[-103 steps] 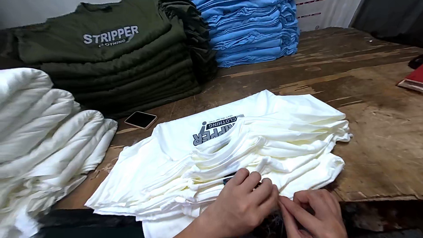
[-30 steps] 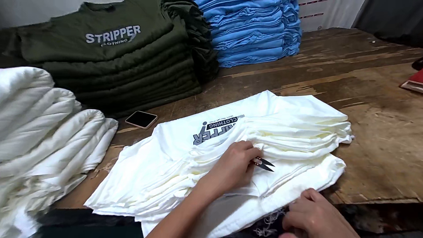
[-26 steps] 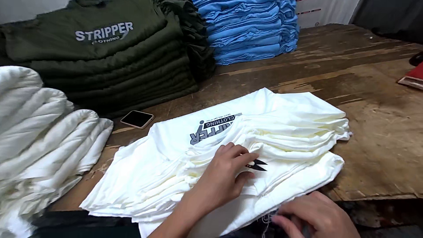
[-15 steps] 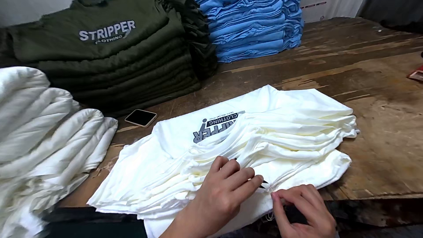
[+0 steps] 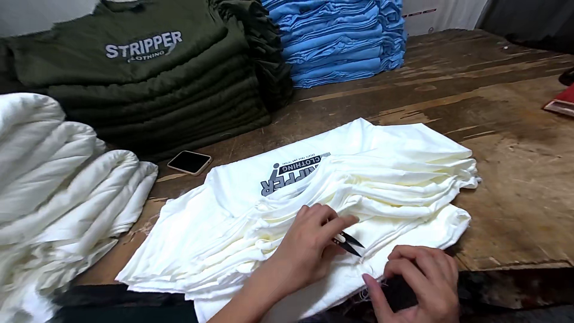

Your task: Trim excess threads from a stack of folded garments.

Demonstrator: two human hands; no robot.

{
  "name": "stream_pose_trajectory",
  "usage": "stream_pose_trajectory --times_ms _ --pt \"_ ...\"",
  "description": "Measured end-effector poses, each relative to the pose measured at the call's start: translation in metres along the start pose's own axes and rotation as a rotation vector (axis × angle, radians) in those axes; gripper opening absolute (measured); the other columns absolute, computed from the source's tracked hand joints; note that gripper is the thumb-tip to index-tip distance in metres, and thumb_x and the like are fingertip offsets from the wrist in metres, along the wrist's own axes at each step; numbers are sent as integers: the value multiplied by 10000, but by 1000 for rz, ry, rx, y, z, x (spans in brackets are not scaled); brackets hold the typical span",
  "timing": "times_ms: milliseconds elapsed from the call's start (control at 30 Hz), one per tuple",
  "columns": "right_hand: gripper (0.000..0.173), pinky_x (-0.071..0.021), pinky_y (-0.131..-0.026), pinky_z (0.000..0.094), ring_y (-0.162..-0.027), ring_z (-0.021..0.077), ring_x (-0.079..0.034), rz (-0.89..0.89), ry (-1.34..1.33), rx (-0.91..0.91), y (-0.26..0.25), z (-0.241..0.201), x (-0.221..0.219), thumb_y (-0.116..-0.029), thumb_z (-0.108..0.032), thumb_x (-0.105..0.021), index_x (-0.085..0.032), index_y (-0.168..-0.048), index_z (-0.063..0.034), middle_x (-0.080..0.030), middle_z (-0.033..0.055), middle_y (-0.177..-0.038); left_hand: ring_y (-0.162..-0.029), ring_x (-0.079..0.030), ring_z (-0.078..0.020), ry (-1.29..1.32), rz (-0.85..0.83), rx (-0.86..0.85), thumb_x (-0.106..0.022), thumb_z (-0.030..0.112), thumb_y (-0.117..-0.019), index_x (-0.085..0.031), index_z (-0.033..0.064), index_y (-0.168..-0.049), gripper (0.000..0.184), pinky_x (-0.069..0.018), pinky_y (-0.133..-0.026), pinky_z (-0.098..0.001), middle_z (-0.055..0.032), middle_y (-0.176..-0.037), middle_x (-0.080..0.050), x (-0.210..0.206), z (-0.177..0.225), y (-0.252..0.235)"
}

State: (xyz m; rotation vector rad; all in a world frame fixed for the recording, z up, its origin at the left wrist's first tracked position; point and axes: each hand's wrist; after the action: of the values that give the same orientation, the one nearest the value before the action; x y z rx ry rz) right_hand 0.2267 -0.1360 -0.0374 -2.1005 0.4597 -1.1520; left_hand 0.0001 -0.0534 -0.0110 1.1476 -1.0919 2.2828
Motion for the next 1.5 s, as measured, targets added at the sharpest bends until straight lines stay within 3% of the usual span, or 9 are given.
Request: stream_pose_trajectory --times_ms 167,233,300,433,633,867,1000,1167,1500 --pt "691 -422 -745 453 -709 205 -567 22 169 -30 -15 -24 -29 -778 -811 -626 -685 -878 -130 -633 20 -750 -874 -638 -72 261 -161 9 -639 46 -862 -792 201 -977 246 -547 -796 -285 32 -960 -680 -3 -20 -19" --pt "493 -405 -715 451 -687 202 -561 42 215 -18 -20 -24 -41 -830 -645 -635 -677 -813 -153 -607 0 -708 -1010 -665 -66 390 -216 -40 -604 30 -927 -775 143 -1018 225 -564 -902 -275 28 -1113 -725 3 -25 -23" --pt "250 -401 -742 444 -726 185 -582 49 196 -18 -22 -24 -44 -823 -410 -622 -701 -840 -174 -638 -32 -735 -914 -651 -82 453 -231 -42 -573 34 -948 -744 101 -1046 209 -540 -828 -279 5 -1012 -724 6 -24 -27" --pt "279 -431 -800 431 -755 145 -610 23 17 18 -14 -19 -37 -905 -282 -654 -772 -1124 -157 -740 -45 -844 -802 -663 -81 406 -166 187 -548 14 -939 -697 63 -1087 215 -561 -755 -275 -20 -901 -707 -3 -11 -36" --pt "284 -345 -919 468 -820 212 -563 77 195 2 -6 -16 -15 -982 -371 -617 -756 -796 -207 -570 3 -690 -873 -674 -49 404 31 229 -718 151 -911 -693 104 -1232 325 -590 -777 -231 13 -1016 -707 -7 -9 -23" --pt "202 -369 -909 445 -925 197 -582 -13 90 -73 -5 -20 3 -926 -371 -607 -722 -874 -213 -647 0 -849 -973 -635 -86 57 193 102 -722 334 -938 -763 232 -1142 231 -515 -849 -318 76 -1053 -716 -3 2 7" --pt "491 -434 -844 475 -876 207 -624 27 48 -47 -11 -22 -18 -871 -598 -686 -741 -1060 -148 -717 30 -932 -1015 -640 -77 33 242 172 -734 411 -929 -717 228 -1278 395 -556 -883 -320 60 -1144 -688 -5 1 10" --pt "125 -421 -854 353 -730 114 -568 127 -121 5 -1 -12 -23 -952 -263 -702 -792 -898 -195 -635 -31 -703 -913 -628 -84 -24 211 77 -644 342 -993 -771 251 -1107 194 -491 -802 -313 95 -1049 -733 -1 5 14" --pt "107 -455 -849 274 -847 72 -604 86 -286 -41 8 -13 -14 -981 -262 -686 -744 -924 -192 -701 -56 -866 -838 -600 -138 -193 233 -113 -610 193 -1008 -759 239 -1048 161 -435 -754 -348 63 -977 -728 -13 21 11"
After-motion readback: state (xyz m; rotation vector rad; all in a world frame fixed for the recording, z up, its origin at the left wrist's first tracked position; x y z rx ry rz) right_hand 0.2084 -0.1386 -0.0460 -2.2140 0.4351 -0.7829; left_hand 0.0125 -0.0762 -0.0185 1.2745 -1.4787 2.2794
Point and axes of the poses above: each hand's wrist, its own y-axis away from the middle knuckle, its own x-axis out of the back of the hand, z = x × y
